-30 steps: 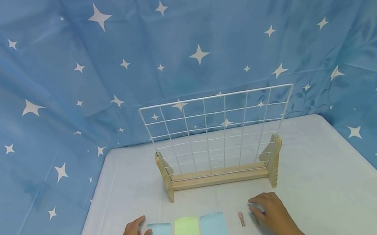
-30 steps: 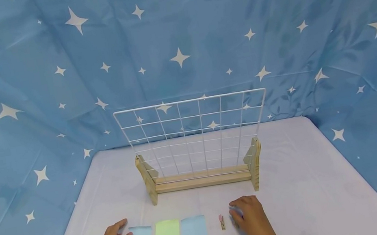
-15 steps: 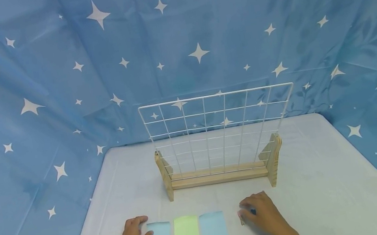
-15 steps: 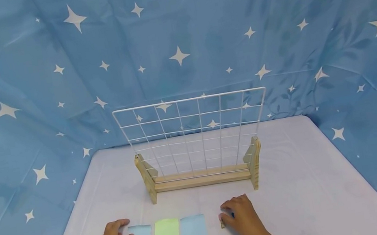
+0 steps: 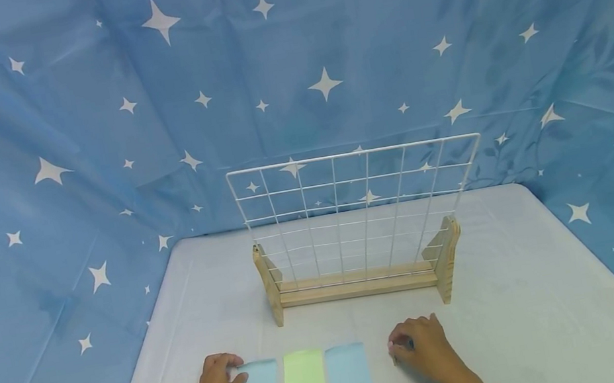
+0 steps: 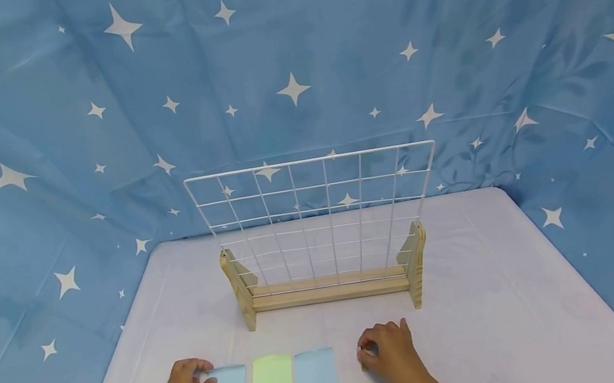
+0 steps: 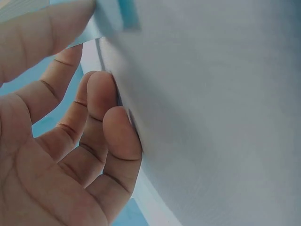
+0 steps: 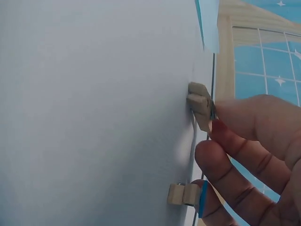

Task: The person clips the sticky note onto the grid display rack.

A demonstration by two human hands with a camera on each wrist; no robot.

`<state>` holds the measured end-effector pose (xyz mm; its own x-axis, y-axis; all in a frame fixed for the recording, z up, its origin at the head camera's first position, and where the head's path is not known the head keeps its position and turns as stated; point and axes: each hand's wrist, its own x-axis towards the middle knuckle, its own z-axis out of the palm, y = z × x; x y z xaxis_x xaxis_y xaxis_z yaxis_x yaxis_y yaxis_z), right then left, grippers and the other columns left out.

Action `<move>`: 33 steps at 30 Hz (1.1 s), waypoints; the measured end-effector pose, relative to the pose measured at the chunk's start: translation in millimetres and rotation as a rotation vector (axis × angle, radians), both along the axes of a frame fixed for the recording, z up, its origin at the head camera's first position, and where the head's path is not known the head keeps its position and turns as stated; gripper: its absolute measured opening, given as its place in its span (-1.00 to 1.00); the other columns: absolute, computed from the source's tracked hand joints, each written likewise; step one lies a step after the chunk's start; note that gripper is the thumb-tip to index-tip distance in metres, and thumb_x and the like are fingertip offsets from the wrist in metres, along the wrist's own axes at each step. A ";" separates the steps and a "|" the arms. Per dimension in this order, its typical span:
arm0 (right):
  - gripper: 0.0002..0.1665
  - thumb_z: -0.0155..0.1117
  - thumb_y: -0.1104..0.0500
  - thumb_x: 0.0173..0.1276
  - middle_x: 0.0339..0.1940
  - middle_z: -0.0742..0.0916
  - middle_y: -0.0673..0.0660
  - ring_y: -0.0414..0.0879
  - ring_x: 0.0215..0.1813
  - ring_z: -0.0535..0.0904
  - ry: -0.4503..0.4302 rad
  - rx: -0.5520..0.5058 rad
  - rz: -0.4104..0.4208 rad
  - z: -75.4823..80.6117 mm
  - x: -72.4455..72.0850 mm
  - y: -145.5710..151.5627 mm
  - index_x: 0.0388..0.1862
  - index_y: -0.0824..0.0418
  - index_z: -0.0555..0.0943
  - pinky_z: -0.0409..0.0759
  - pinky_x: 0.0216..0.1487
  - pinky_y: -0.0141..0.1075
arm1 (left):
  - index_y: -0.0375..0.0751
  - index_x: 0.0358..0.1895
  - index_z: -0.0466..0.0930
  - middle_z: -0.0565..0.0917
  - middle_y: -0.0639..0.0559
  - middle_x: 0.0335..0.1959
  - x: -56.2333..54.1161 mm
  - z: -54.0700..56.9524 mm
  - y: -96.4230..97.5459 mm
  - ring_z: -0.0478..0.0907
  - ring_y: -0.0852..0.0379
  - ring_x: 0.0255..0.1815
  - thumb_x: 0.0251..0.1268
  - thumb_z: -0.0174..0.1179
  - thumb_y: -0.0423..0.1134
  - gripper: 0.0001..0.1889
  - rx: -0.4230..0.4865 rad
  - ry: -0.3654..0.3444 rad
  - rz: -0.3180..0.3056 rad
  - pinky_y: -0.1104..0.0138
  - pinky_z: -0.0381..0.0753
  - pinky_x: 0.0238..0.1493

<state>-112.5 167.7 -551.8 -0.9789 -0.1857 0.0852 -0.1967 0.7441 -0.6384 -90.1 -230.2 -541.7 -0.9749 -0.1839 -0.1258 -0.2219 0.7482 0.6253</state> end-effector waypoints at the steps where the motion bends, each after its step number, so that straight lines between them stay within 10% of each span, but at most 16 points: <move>1: -0.82 0.68 0.24 0.21 -0.41 0.75 -0.14 -0.01 -0.14 0.63 -0.005 -0.011 -0.006 -0.1 0.3 0.2 -0.38 0.04 0.77 0.03 0.41 0.72 | -0.35 -0.07 0.70 0.56 -0.40 0.12 0.4 0.1 -0.1 0.62 -0.22 -0.07 0.30 0.43 -0.41 -0.81 -0.003 0.004 -0.002 -0.18 0.68 0.01; 14: -0.78 0.59 0.28 0.33 -0.46 0.74 -0.28 -0.28 -0.24 0.70 -0.032 -0.156 -0.042 -6.7 3.1 6.6 -0.38 -0.02 0.75 0.03 0.53 0.59 | -0.35 -0.09 0.68 0.72 -0.18 -0.16 5.0 1.2 -6.8 0.68 -0.17 -0.12 0.45 0.29 -0.37 -0.89 -0.051 -0.006 -0.030 -0.20 0.68 0.03; 23: -0.84 0.51 0.29 0.43 -0.48 0.70 -0.22 -0.30 -0.61 0.52 -0.082 -0.226 -0.041 3.3 2.8 12.5 -0.27 0.04 0.73 0.19 0.53 0.53 | -0.24 -0.07 0.63 0.63 0.08 -0.33 6.8 9.5 -8.7 0.51 0.12 -0.34 0.53 0.28 -0.35 -0.95 0.002 0.050 -0.027 0.24 0.53 -0.26; 29: -0.84 0.53 0.34 0.35 -0.38 0.75 -0.17 -0.22 -0.25 0.69 -0.057 -0.234 -0.060 10.4 0.6 11.9 -0.20 0.12 0.74 0.52 0.36 0.41 | -0.22 0.00 0.67 0.72 0.08 -0.25 5.3 18.9 -7.6 0.65 0.10 -0.22 0.56 0.29 -0.34 -0.91 0.032 0.112 -0.008 0.14 0.67 -0.13; 33: -0.80 0.51 0.40 0.31 -0.35 0.79 -0.14 -0.05 -0.09 0.76 -0.007 -0.242 -0.063 17.5 -1.0 10.5 -0.14 0.17 0.81 0.22 0.57 0.46 | -0.26 0.01 0.70 0.74 0.08 -0.26 4.9 26.0 -6.2 0.65 0.13 -0.24 0.58 0.30 -0.33 -0.90 0.082 0.138 0.010 0.29 0.66 -0.18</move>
